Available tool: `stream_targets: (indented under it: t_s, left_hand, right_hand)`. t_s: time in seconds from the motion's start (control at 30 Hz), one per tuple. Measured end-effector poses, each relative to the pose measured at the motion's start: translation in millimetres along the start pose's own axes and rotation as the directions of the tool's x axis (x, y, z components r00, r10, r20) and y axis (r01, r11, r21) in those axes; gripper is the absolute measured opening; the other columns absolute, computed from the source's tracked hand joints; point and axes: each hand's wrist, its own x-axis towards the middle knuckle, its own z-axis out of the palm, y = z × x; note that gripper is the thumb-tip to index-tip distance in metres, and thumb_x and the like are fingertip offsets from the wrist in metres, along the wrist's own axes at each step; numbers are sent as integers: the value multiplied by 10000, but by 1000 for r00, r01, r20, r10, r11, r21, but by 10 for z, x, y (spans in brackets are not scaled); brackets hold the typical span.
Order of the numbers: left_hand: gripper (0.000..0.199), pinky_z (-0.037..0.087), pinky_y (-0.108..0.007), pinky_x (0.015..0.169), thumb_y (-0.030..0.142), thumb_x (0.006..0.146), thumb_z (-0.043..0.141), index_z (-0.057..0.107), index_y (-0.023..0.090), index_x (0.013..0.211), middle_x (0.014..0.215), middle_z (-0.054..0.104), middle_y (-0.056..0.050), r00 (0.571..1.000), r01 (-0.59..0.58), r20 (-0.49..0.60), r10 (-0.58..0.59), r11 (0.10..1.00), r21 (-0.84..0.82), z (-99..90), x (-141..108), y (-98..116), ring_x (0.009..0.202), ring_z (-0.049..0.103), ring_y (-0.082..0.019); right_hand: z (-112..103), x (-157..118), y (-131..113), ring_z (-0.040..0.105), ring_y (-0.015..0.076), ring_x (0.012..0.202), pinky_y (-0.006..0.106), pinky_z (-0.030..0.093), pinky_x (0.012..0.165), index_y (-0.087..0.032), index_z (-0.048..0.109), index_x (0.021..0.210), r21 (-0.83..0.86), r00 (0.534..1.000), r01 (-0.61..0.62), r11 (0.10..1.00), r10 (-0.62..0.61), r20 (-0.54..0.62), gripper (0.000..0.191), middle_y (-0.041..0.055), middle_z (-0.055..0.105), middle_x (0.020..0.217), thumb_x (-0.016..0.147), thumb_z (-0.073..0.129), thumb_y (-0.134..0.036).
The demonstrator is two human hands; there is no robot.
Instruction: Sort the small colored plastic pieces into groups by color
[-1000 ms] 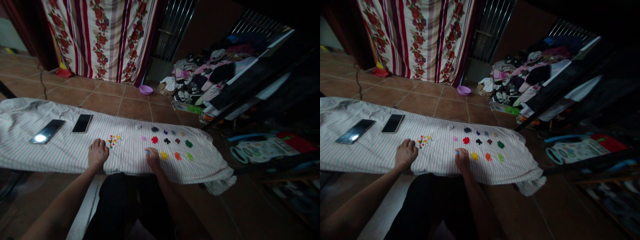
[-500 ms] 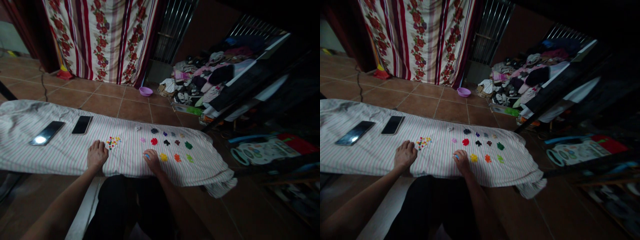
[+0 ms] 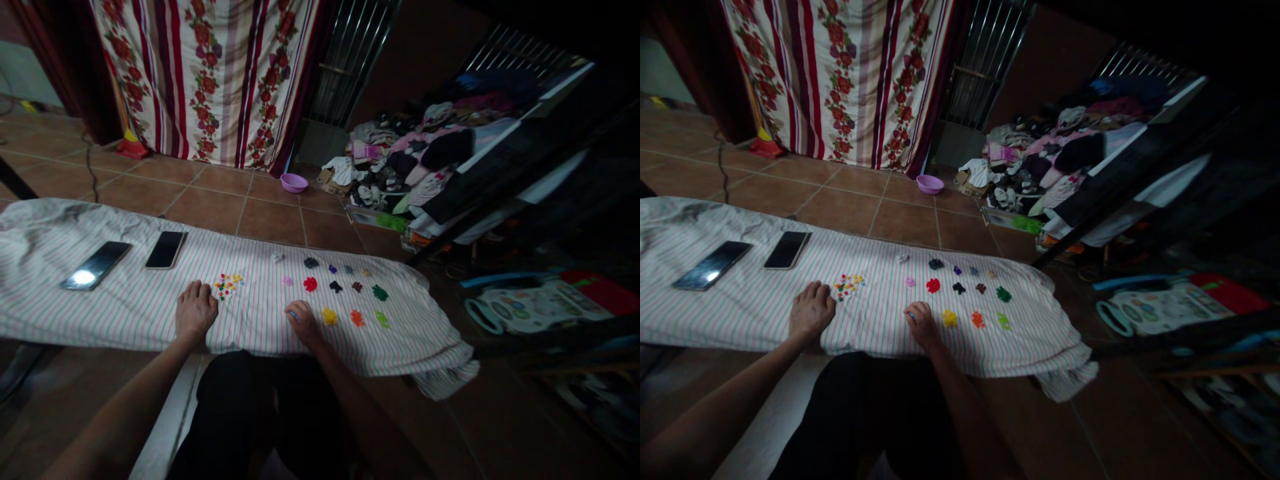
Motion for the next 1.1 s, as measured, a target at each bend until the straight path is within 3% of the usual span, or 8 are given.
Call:
stream_targets:
  t_s: [0.23, 0.47, 0.67, 0.83, 1.1]
  left_hand:
    - [299, 377, -431, 954, 259, 871, 377, 587, 143, 1049, 1240, 555, -158, 1000, 1, -1, -1, 1000, -2, -16, -6, 14, 1202, 469, -302]
    - [298, 380, -433, 938, 256, 864, 390, 587, 145, 1060, 1237, 555, -165, 1000, -1, -13, 0, 1000, -21, -19, -5, 12, 1201, 469, -303]
    - [315, 383, -437, 943, 263, 873, 377, 585, 136, 1072, 1246, 554, -167, 1000, 4, -1, -4, 1000, -6, -25, -1, 13, 1202, 469, -305]
    - [298, 382, -434, 946, 256, 866, 385, 593, 146, 1050, 1241, 558, -158, 1000, -1, 5, 1, 1000, 7, -4, -4, 5, 1197, 474, -302]
    - [307, 382, -440, 955, 254, 868, 386, 588, 141, 1069, 1255, 548, -168, 1000, -6, -7, 6, 1000, -8, 4, -13, -2, 1210, 464, -303]
  right_hand:
    - [117, 69, -80, 558, 191, 863, 360, 445, 824, -196, 610, 837, 16, 998, 59, 998, -59, -5, 208, 44, 631, 831, 896, 422, -129]
    - [294, 238, -272, 541, 203, 854, 373, 430, 813, -205, 615, 840, -6, 986, 157, 988, -156, 61, 235, 49, 640, 833, 876, 413, -93]
    - [230, 222, -284, 533, 211, 904, 398, 446, 857, -189, 646, 892, 53, 985, 170, 984, -171, 29, 260, 62, 617, 850, 803, 425, -84]
    - [208, 212, -267, 553, 207, 935, 404, 454, 875, -193, 656, 911, 53, 995, 101, 993, -100, -20, 244, 62, 632, 886, 806, 457, -100]
    - [302, 294, -371, 570, 203, 930, 393, 480, 861, -203, 647, 874, 104, 984, 177, 979, -180, 15, 290, 64, 648, 864, 837, 394, -67]
